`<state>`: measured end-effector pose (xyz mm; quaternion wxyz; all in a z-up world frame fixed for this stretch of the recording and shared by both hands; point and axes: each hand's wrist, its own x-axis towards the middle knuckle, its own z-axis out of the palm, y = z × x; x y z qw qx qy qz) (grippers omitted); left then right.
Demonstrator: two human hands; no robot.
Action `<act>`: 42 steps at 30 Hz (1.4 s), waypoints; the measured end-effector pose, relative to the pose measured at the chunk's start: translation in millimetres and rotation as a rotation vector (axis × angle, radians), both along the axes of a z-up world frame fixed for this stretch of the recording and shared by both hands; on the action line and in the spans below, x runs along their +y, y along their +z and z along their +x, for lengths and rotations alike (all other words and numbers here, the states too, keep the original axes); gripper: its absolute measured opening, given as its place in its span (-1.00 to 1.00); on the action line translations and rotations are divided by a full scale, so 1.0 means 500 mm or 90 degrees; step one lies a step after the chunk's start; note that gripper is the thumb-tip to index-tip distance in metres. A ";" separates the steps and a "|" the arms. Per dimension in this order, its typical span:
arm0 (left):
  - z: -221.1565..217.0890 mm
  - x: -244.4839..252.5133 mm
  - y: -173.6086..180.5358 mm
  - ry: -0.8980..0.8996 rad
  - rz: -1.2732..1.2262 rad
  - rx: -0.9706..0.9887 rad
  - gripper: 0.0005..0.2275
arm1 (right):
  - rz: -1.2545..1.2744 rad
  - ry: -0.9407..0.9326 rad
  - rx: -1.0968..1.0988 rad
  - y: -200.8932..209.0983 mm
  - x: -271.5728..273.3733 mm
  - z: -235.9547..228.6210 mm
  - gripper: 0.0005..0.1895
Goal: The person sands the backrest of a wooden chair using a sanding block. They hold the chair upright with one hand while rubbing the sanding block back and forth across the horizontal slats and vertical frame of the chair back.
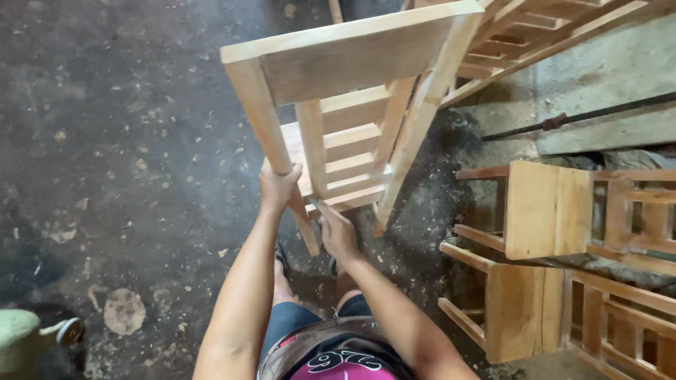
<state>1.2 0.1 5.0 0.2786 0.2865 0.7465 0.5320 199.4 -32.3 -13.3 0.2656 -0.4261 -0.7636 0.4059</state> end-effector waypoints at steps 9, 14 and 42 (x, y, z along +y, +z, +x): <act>0.020 -0.029 0.011 -0.008 0.007 -0.011 -0.69 | 0.117 -0.111 0.007 -0.008 -0.045 -0.096 -0.64; 0.024 -0.031 0.012 -0.001 -0.008 -0.006 -0.67 | 0.077 -0.116 -0.007 -0.077 -0.048 -0.089 -0.64; 0.011 -0.020 0.008 -0.015 0.008 -0.022 -0.71 | -0.219 0.036 -0.319 -0.069 0.027 -0.104 -0.33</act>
